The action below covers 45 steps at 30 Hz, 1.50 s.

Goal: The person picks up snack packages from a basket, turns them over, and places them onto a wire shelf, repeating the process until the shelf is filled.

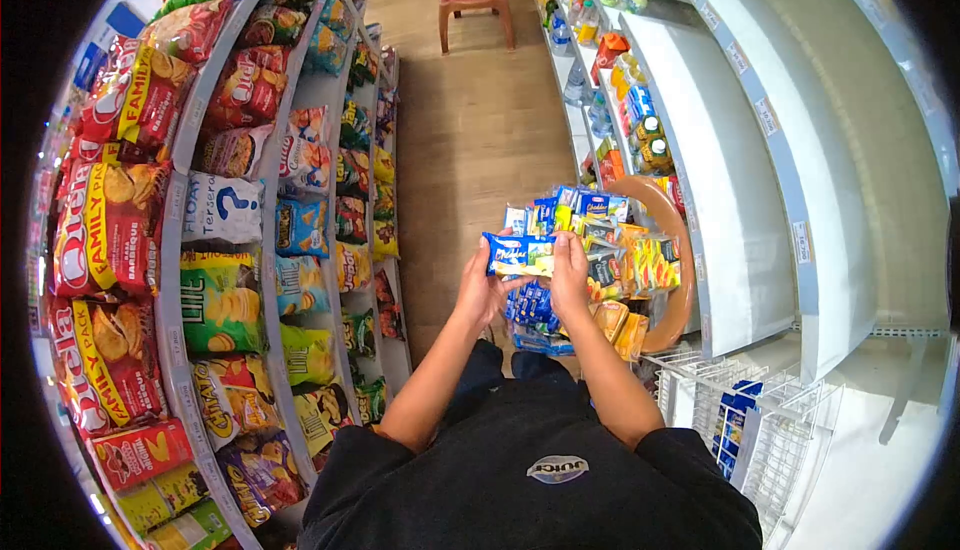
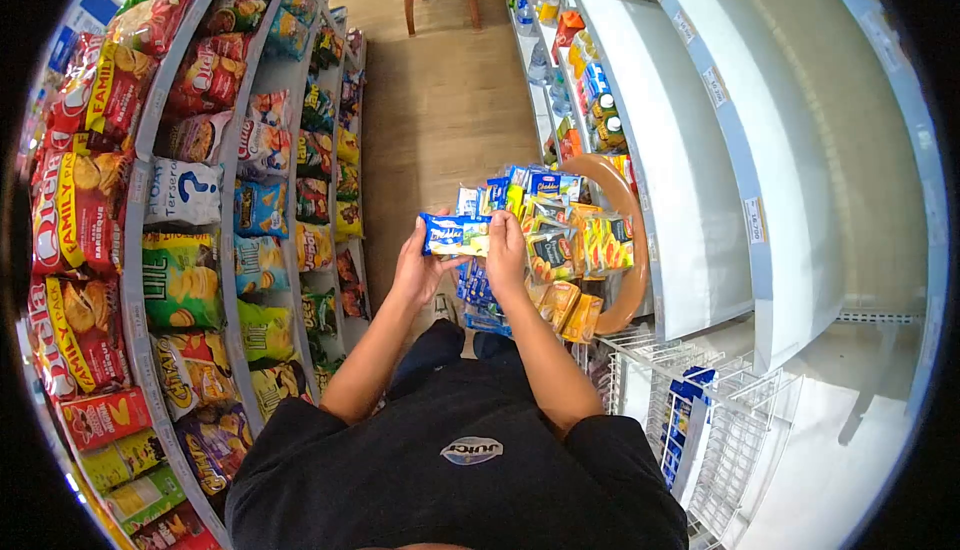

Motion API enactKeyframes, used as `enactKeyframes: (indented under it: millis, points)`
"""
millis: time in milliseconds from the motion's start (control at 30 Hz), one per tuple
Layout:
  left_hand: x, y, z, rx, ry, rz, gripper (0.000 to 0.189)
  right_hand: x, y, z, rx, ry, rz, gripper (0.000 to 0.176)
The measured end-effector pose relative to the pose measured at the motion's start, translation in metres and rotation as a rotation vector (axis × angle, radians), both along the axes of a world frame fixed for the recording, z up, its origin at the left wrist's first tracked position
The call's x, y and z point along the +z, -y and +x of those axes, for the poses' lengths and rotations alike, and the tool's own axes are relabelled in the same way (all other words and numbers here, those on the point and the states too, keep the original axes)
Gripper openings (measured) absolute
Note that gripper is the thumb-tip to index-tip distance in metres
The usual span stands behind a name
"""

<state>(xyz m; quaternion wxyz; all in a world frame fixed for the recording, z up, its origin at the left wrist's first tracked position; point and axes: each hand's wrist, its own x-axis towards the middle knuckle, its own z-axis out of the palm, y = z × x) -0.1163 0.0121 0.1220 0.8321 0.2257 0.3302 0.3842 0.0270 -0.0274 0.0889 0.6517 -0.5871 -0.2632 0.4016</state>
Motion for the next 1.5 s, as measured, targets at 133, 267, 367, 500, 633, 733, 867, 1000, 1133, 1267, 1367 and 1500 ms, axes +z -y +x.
enactKeyframes:
  millis: [133, 267, 367, 500, 633, 733, 867, 1000, 1133, 1267, 1367, 1500]
  points:
    - [0.024, 0.003, -0.01, -0.003, 0.068, 0.017, 0.054, 0.032, 0.003, -0.01, 0.002, -0.064, 0.056, 0.027]
    - [0.042, 0.005, -0.018, -0.036, 0.075, 0.05, 0.055, 0.057, 0.009, -0.018, -0.001, -0.077, 0.122, 0.026]
    - [0.057, 0.005, -0.019, -0.104, 0.076, 0.093, 0.055, 0.068, 0.018, -0.021, -0.065, -0.082, 0.117, 0.026]
    - [0.072, 0.008, -0.01, -0.211, 0.113, 0.089, 0.054, 0.081, 0.036, -0.021, -0.186, -0.145, 0.144, 0.026]
    - [0.076, 0.015, 0.004, -0.346, 0.148, 0.095, 0.054, 0.093, 0.061, -0.018, -0.335, -0.125, 0.224, 0.026]
    - [0.095, 0.035, 0.019, -0.442, 0.161, 0.072, 0.053, 0.113, 0.091, -0.018, -0.464, -0.133, 0.24, 0.026]
    - [0.112, 0.073, 0.041, -0.607, 0.207, 0.123, 0.053, 0.141, 0.143, -0.014, -0.598, -0.089, 0.336, 0.025]
    - [0.135, 0.128, 0.066, -0.758, 0.261, 0.132, 0.054, 0.162, 0.212, -0.007, -0.73, -0.087, 0.423, 0.025]
    - [0.17, 0.198, 0.084, -0.865, 0.325, 0.25, 0.054, 0.206, 0.295, -0.012, -0.842, -0.062, 0.408, 0.025]
    - [0.195, 0.27, 0.106, -0.987, 0.367, 0.356, 0.051, 0.235, 0.379, -0.012, -0.871, 0.083, 0.432, 0.027]
    - [0.216, 0.32, 0.123, -1.037, 0.376, 0.416, 0.049, 0.257, 0.433, -0.009, -0.921, 0.116, 0.42, 0.024]
    - [0.233, 0.361, 0.155, -1.116, 0.374, 0.492, 0.048, 0.273, 0.487, 0.008, -0.962, 0.288, 0.314, 0.026]
